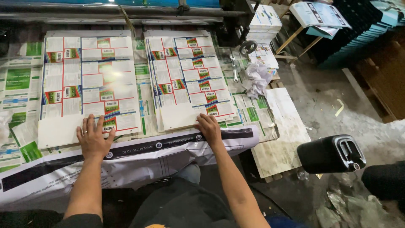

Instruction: The person feeds stacks of printed paper sheets into a machine, likely a laminator or cutter, using both hands. They repeatedly pick up sheets from a pile on the table and guide them into the machine's rollers.

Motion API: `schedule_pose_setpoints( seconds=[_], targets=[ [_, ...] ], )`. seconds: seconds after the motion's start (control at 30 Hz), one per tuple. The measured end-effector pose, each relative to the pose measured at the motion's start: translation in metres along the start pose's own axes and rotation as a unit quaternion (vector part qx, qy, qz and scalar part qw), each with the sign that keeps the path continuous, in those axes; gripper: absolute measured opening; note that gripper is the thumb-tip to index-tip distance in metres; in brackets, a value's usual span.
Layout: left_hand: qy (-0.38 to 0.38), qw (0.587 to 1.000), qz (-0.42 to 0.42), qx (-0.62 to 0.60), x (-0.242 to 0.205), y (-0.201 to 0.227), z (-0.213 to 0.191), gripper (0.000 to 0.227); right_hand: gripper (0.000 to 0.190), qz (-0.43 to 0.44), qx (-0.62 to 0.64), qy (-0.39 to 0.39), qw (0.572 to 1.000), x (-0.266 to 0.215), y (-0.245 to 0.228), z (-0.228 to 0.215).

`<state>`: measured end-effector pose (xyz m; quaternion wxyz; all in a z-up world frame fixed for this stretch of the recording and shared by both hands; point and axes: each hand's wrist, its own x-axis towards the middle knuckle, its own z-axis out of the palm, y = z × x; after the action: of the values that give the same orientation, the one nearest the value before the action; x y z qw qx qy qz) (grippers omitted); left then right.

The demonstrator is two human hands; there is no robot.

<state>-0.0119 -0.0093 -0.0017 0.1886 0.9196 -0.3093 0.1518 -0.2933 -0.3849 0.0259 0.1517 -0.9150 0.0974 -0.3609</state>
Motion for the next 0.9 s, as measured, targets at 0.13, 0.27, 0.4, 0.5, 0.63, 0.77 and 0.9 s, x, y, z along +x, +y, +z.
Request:
schedule_pose_setpoints(
  seconds=[0.13,0.27,0.4,0.5,0.63,0.77,0.9],
  targets=[
    [-0.004,1.000,-0.001,-0.011,0.000,-0.005,0.007,0.074,0.027,0.007,-0.005,0.001,1.000,0.000,-0.009,-0.006],
    [-0.010,1.000,0.002,0.015,0.000,-0.007,0.009,0.073,0.024,0.015,0.009,-0.005,1.000,0.002,-0.011,-0.008],
    [-0.010,1.000,0.000,0.008,0.000,-0.001,0.000,0.072,0.026,0.012,-0.003,0.019,1.000,0.008,-0.022,-0.016],
    [-0.008,1.000,0.002,0.006,0.001,-0.002,0.003,0.073,0.023,0.025,-0.035,0.081,0.996,-0.006,-0.001,0.004],
    [-0.004,1.000,-0.001,-0.001,0.001,-0.003,0.005,0.073,0.020,0.126,-0.026,0.093,0.987,-0.019,0.016,0.016],
    [0.001,1.000,0.000,0.002,-0.001,-0.002,0.004,0.072,0.029,0.126,-0.075,0.080,0.986,-0.024,0.027,0.026],
    [0.003,1.000,-0.003,-0.002,-0.001,-0.001,0.002,0.071,0.061,0.026,-0.112,0.048,0.992,0.001,-0.005,-0.002]
  ],
)
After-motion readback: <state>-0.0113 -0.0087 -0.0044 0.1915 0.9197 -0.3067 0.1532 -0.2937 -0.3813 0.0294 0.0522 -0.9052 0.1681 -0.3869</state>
